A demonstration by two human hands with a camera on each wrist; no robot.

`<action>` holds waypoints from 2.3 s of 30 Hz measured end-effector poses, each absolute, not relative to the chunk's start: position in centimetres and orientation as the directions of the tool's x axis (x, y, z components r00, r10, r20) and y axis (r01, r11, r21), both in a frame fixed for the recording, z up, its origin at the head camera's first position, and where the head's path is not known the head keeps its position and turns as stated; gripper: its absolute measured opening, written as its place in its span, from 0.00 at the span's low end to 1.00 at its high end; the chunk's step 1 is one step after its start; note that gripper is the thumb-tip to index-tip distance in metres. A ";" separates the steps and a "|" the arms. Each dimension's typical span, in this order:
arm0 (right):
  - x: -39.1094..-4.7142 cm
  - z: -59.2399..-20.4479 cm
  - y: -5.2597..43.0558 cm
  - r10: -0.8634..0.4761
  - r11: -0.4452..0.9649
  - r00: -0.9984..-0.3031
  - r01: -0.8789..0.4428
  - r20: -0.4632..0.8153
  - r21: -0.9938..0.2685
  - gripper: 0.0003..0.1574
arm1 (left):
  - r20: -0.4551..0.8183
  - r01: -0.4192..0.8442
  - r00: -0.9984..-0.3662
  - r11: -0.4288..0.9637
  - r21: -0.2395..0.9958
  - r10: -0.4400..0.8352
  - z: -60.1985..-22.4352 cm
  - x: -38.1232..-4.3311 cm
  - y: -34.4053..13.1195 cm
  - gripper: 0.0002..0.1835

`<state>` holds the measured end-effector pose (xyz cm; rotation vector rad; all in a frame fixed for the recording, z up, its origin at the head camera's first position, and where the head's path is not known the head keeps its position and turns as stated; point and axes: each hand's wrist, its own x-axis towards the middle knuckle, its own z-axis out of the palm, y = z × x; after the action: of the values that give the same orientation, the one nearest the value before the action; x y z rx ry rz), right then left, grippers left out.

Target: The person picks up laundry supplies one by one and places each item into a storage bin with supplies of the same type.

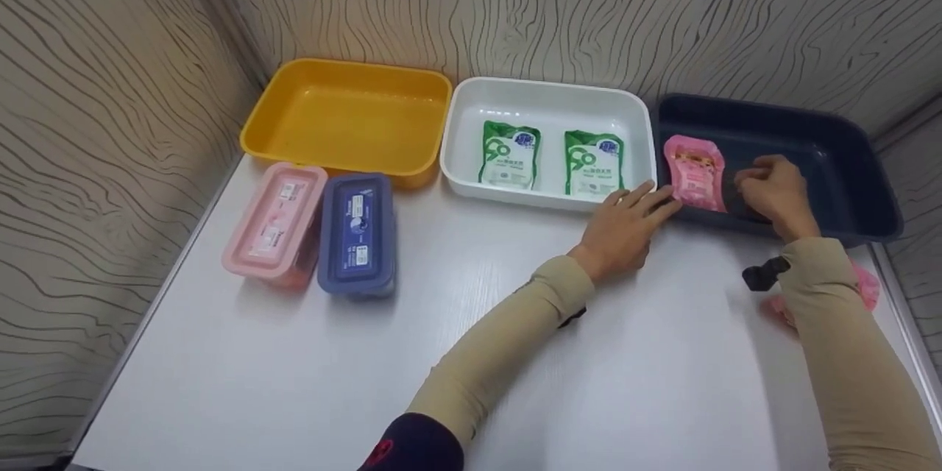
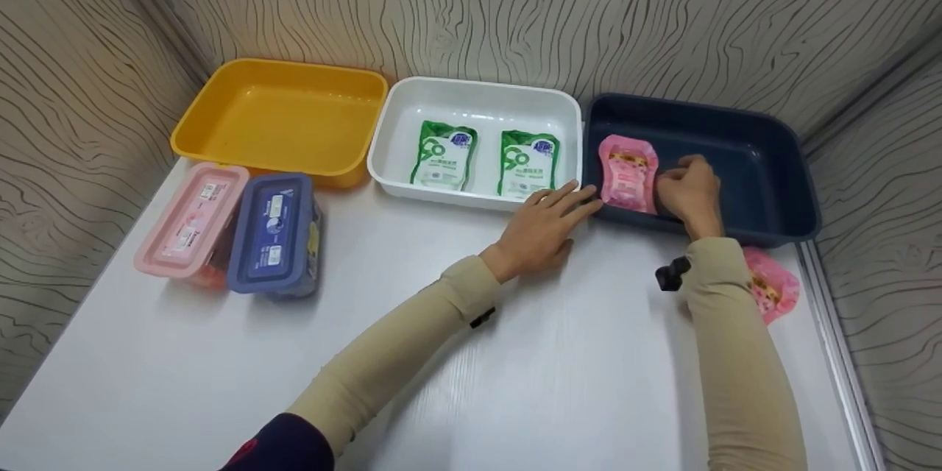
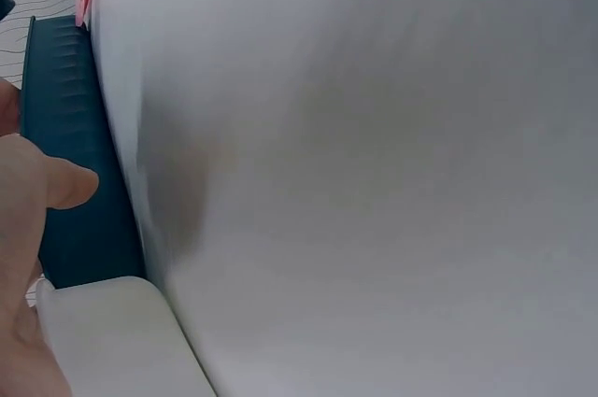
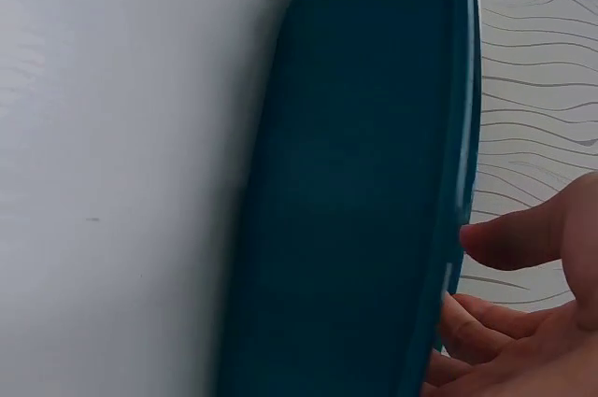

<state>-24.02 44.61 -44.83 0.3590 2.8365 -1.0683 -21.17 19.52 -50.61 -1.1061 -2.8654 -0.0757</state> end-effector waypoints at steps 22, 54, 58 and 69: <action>-16.9 -44.0 46.7 0.239 0.778 -0.970 0.169 0.037 -0.606 0.41 | 0.111 0.669 -0.741 0.742 0.037 0.662 -51.0 -21.2 19.6 0.36; -9.1 -48.7 52.2 0.525 0.644 -0.796 0.603 -0.301 -0.470 0.80 | 0.080 0.668 -0.743 0.744 0.010 0.665 -50.5 -21.0 19.7 0.41; -8.8 -49.2 52.4 0.548 0.635 -0.763 0.646 -0.342 -0.424 0.84 | 0.072 0.666 -0.745 0.746 0.014 0.663 -50.5 -20.9 19.8 0.42; -8.5 -48.5 53.1 0.531 0.623 -0.752 0.659 -0.391 -0.422 0.78 | 0.091 0.671 -0.738 0.741 -0.009 0.669 -50.6 -21.2 19.6 0.40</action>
<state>-8.46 53.08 -48.47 0.9753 2.6184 -0.8176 -21.17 19.56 -50.62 -1.0988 -2.8489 -0.0366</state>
